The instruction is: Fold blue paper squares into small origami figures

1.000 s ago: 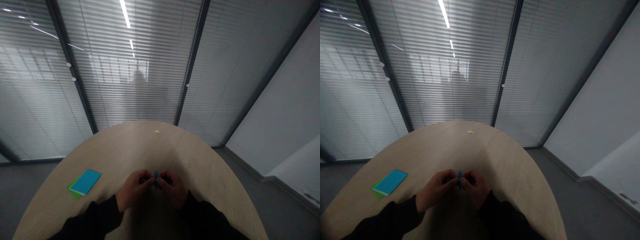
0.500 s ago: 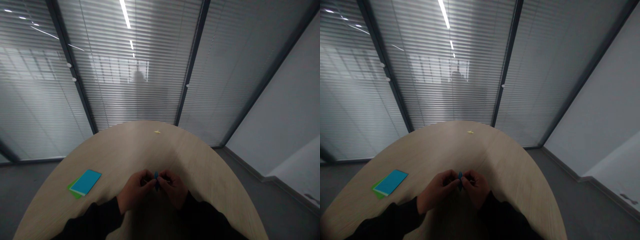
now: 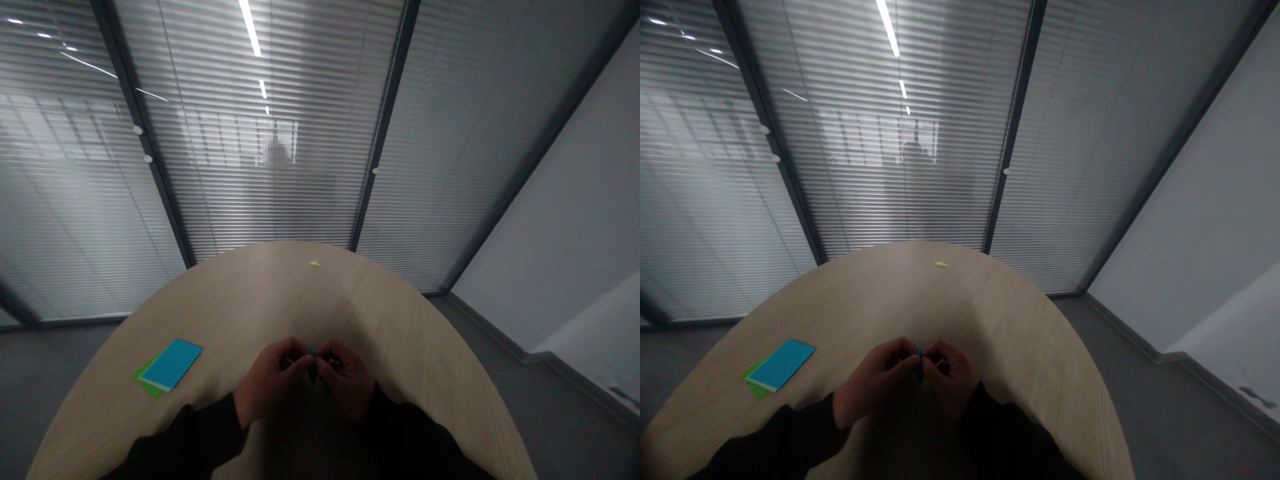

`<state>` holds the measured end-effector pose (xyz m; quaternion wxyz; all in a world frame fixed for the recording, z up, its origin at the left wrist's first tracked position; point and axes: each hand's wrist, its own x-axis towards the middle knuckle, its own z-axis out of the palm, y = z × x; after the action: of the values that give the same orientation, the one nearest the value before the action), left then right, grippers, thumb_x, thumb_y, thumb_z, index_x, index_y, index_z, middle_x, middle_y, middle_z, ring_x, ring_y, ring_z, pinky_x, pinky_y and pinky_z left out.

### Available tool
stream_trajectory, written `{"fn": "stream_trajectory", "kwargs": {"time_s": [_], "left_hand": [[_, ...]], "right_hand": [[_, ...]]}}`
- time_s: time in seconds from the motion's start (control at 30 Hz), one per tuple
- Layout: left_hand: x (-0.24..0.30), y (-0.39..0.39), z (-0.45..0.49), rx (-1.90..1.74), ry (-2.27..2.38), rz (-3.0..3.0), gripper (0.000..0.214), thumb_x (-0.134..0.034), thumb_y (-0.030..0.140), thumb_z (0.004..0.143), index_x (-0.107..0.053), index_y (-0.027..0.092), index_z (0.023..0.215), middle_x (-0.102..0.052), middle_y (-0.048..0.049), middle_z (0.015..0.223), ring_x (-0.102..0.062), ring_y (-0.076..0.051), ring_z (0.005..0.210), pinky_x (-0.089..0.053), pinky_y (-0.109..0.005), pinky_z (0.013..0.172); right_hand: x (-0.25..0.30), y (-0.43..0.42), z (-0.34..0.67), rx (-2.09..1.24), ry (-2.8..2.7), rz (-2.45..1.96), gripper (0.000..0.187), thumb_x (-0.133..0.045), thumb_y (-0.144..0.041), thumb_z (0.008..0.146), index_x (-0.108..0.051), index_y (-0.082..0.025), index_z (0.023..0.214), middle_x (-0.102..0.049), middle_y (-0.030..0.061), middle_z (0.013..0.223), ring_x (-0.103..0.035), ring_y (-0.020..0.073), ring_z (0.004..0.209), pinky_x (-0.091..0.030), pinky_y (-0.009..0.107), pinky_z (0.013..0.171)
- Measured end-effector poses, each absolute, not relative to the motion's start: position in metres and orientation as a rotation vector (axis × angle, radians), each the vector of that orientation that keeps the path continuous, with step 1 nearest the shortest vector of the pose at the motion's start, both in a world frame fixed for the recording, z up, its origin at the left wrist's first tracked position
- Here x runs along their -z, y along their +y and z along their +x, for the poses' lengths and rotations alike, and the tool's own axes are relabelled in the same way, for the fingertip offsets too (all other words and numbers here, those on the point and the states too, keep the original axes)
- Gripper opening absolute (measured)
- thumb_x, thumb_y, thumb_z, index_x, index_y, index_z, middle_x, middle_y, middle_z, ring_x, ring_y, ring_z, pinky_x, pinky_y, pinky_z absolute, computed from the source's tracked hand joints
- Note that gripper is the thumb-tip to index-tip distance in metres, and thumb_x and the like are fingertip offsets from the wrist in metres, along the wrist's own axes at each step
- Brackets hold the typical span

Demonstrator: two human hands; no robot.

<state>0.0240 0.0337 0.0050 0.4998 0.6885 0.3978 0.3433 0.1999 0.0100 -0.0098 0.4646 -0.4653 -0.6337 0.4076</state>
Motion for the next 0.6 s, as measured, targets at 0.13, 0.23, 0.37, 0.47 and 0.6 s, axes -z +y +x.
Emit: {"fn": "stream_trajectory", "kwargs": {"time_s": [0.13, 0.23, 0.37, 0.47, 0.6], "left_hand": [[-0.0021, 0.0342, 0.0228, -0.863, 0.964, 1.629, 0.032, -0.062, 0.046, 0.084, -0.063, 0.015, 0.080, -0.064, -0.0026, 0.068, -0.056, -0.015, 0.061, -0.039, -0.025, 0.055], [-0.0026, 0.0340, 0.0225, -0.869, 0.960, 1.641, 0.033, -0.062, 0.047, 0.085, -0.064, 0.014, 0.080, -0.065, -0.0032, 0.069, -0.056, -0.015, 0.062, -0.040, -0.025, 0.056], [-0.0060, 0.0338, 0.0242, -0.860, 0.965, 1.605, 0.030, -0.063, 0.044, 0.084, -0.067, 0.014, 0.088, -0.067, -0.0045, 0.076, -0.058, -0.016, 0.066, -0.042, -0.026, 0.060], [-0.0089, 0.0330, 0.0255, -0.870, 0.986, 1.558, 0.031, -0.064, 0.045, 0.083, -0.067, 0.014, 0.083, -0.065, -0.0026, 0.069, -0.055, -0.015, 0.061, -0.040, -0.025, 0.057], [-0.0103, 0.0320, 0.0247, -0.904, 1.002, 1.532, 0.033, -0.064, 0.047, 0.083, -0.065, 0.014, 0.079, -0.062, -0.0009, 0.065, -0.052, -0.014, 0.058, -0.038, -0.024, 0.055]], "right_hand": [[0.0119, 0.0108, 0.2002, -0.982, -1.579, -1.153, 0.018, -0.057, -0.033, 0.084, -0.059, -0.017, 0.075, -0.054, -0.0021, 0.064, -0.053, 0.0113, 0.056, -0.041, 0.022, 0.053], [0.0111, 0.0097, 0.2000, -0.961, -1.597, -1.177, 0.019, -0.058, -0.033, 0.084, -0.060, -0.016, 0.075, -0.055, -0.0015, 0.064, -0.053, 0.0115, 0.056, -0.041, 0.022, 0.053], [0.0093, 0.0082, 0.1999, -0.961, -1.613, -1.208, 0.022, -0.057, -0.035, 0.085, -0.062, -0.015, 0.077, -0.057, -0.0006, 0.063, -0.054, 0.0117, 0.056, -0.040, 0.022, 0.052], [0.0093, 0.0081, 0.2001, -0.915, -1.652, -1.220, 0.023, -0.057, -0.036, 0.086, -0.064, -0.015, 0.080, -0.062, 0.0013, 0.067, -0.057, 0.0128, 0.059, -0.043, 0.023, 0.054], [0.0086, 0.0079, 0.2000, -0.858, -1.693, -1.256, 0.020, -0.059, -0.034, 0.086, -0.066, -0.016, 0.082, -0.066, 0.0026, 0.070, -0.059, 0.0136, 0.060, -0.043, 0.023, 0.055]]}}
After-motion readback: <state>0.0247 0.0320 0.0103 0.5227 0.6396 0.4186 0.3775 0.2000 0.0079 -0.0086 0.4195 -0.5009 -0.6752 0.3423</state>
